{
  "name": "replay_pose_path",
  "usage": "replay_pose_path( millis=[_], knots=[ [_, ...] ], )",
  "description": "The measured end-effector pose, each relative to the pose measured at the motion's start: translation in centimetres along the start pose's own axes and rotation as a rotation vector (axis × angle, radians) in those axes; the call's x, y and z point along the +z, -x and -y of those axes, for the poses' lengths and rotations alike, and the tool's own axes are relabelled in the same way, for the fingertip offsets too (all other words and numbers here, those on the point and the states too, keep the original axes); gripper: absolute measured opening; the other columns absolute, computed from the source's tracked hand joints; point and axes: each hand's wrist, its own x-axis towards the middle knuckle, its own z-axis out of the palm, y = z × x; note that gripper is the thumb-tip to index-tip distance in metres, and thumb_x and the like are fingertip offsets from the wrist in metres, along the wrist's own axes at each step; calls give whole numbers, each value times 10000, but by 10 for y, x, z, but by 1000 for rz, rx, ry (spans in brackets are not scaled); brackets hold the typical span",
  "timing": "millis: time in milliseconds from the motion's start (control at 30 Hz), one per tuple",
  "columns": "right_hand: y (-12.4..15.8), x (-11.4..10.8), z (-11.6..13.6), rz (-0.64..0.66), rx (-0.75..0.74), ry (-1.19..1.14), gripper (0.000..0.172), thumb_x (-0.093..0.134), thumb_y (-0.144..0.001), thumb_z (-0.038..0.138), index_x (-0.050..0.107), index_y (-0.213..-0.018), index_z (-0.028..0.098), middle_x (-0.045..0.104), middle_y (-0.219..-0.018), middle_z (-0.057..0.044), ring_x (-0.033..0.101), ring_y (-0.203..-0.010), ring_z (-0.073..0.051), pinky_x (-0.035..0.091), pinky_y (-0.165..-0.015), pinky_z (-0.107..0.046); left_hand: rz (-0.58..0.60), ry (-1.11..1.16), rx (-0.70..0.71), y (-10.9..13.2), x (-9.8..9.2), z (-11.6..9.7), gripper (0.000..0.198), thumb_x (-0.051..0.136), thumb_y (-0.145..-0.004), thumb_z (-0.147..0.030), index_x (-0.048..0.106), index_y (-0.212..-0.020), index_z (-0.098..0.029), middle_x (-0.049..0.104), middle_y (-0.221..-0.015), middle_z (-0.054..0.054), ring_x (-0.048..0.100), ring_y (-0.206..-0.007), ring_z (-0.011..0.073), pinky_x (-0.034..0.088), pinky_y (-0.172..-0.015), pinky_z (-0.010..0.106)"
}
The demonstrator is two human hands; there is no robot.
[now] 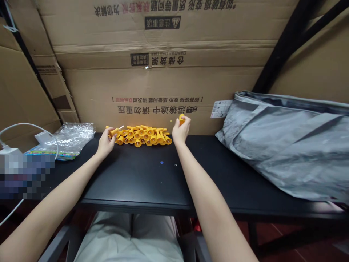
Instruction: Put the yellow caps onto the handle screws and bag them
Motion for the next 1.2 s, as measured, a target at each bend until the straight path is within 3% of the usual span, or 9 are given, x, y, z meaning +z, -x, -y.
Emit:
replay_pose_path(
  millis=[167,300,400,567,833,1200],
  knots=[
    [31,-8,34,270,-73,-189,401,551,-818,392,378,-1137,222,601,-1009,-87,610,-807,-194,488,-773,-345,192,-103,146,7,2,-10,366,486,-866,-267,494,-1225,-195,602,-1212,112,585,-1084,229,469,-906,354],
    [48,-11,44,574,-298,-191,333,588,-774,270,439,-1067,222,613,-954,-63,613,-815,-198,491,-770,-349,335,-162,150,12,3,-14,402,503,-862,-275,475,-1256,-197,603,-1235,109,599,-1073,235,474,-899,350],
    [55,-13,46,684,-465,-142,288,547,-784,218,465,-1061,214,601,-926,-56,602,-827,-201,481,-775,-359,383,-201,130,13,3,-15,403,514,-860,-287,466,-1252,-206,621,-1199,106,635,-965,232,489,-842,352],
    [59,-17,49,745,-626,-36,302,484,-762,131,494,-1056,196,593,-985,-84,586,-836,-202,463,-778,-347,410,-246,121,12,1,-15,365,516,-863,-320,473,-1207,-206,642,-1128,105,649,-864,234,493,-763,344],
    [58,-21,52,790,-685,152,334,475,-716,84,517,-1030,192,636,-1022,-92,589,-817,-215,445,-754,-339,401,-269,78,10,0,-9,364,559,-837,-319,488,-1182,-228,654,-952,74,655,-827,228,491,-742,318],
    [67,-14,48,843,-728,41,402,478,-742,60,534,-1114,200,620,-1094,-106,590,-973,-239,471,-843,-405,417,-267,85,11,1,-11,369,559,-836,-331,489,-1185,-238,656,-944,68,650,-850,226,481,-736,307]
  ],
)
